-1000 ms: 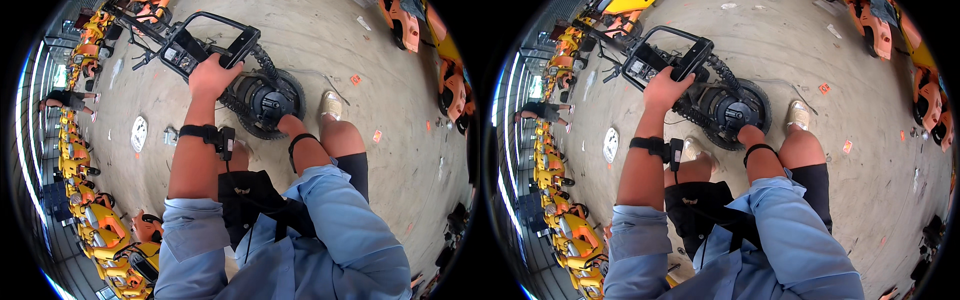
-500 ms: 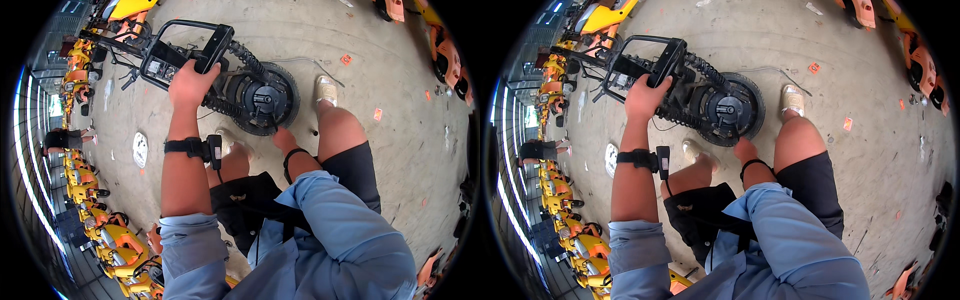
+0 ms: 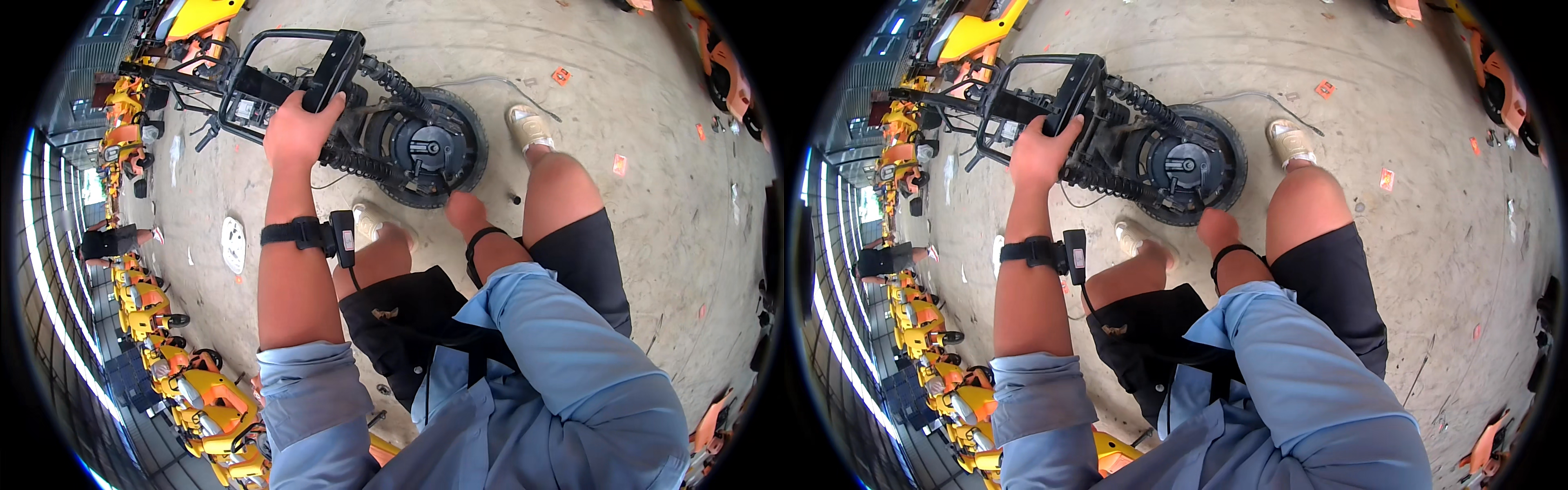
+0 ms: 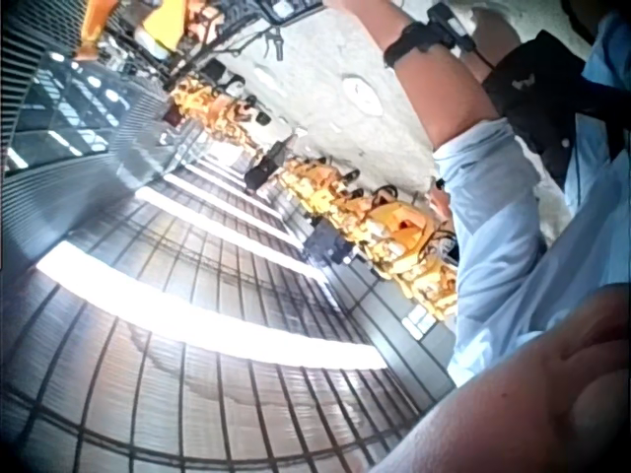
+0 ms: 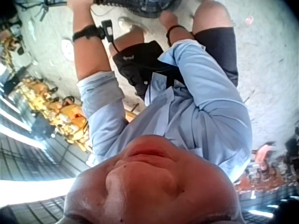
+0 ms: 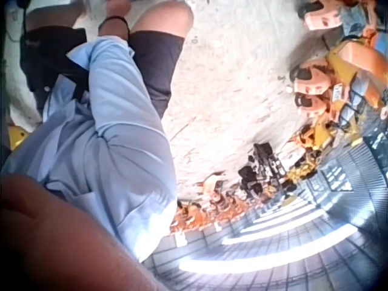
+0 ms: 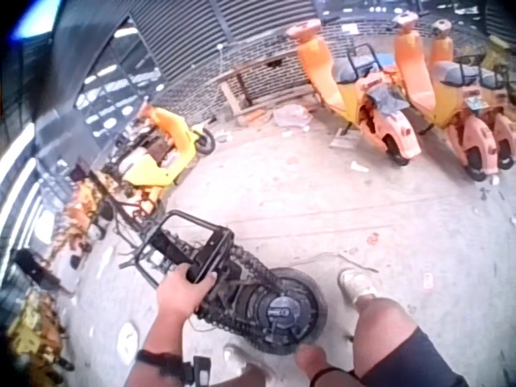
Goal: The person works on the rear wheel area of a motorcycle frame, using an adjustable wrench and their hands to manipulate wires and components.
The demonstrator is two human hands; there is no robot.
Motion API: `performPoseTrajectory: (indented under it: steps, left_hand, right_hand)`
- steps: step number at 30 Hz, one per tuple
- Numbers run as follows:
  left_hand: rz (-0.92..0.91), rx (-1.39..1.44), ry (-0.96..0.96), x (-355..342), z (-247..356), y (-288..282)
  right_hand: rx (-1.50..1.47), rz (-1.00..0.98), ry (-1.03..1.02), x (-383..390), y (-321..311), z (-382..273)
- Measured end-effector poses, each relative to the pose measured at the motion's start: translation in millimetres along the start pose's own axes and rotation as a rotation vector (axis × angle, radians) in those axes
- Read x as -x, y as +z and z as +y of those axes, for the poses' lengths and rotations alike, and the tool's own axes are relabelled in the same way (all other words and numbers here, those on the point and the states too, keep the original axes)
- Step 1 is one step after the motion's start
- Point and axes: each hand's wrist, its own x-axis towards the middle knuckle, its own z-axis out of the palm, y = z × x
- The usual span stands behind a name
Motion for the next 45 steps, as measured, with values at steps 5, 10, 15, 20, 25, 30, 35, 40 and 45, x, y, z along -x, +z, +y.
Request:
performPoseTrajectory:
  steps: [5,10,15,20,25,30,35,40,45]
  left_hand:
    - [-0.013,0.002,-0.009,1.2,0.2,-0.4]
    - [-0.089,0.008,-0.048,6.3,6.1,-9.8]
    - [-0.057,-0.011,-0.050,5.8,2.8,-8.8]
    - [-0.093,0.001,-0.052,2.9,5.0,-7.5]
    - [-0.130,0.026,-0.051,-1.4,4.3,-7.0]
    - [-0.086,-0.022,-0.066,-2.4,-12.6,-3.1]
    - [-0.137,0.015,-0.051,-4.3,7.7,-6.3]
    - [-0.150,0.012,-0.064,1.4,4.1,-9.9]
    - [-0.118,0.016,-0.048,-0.6,-1.4,-7.6]
  right_hand:
    - [0.024,-0.028,0.004,-0.7,-13.0,-12.6]
    - [0.015,-0.071,0.022,-9.0,-29.7,-22.4]
    - [-0.003,-0.066,0.031,-27.4,-47.4,-21.1]
    - [0.152,-0.173,-0.045,-52.8,-64.4,-17.4]
    - [0.154,-0.174,-0.033,-55.2,-62.5,-20.8]
    - [0.201,-0.205,-0.206,-27.1,-30.4,-27.5]
    - [0.181,-0.093,-0.061,-22.4,10.4,-1.7]
    - [0.001,-0.381,0.068,-17.5,-14.6,-18.9]
    - [-0.099,-0.177,0.114,-10.8,-18.3,-4.8]
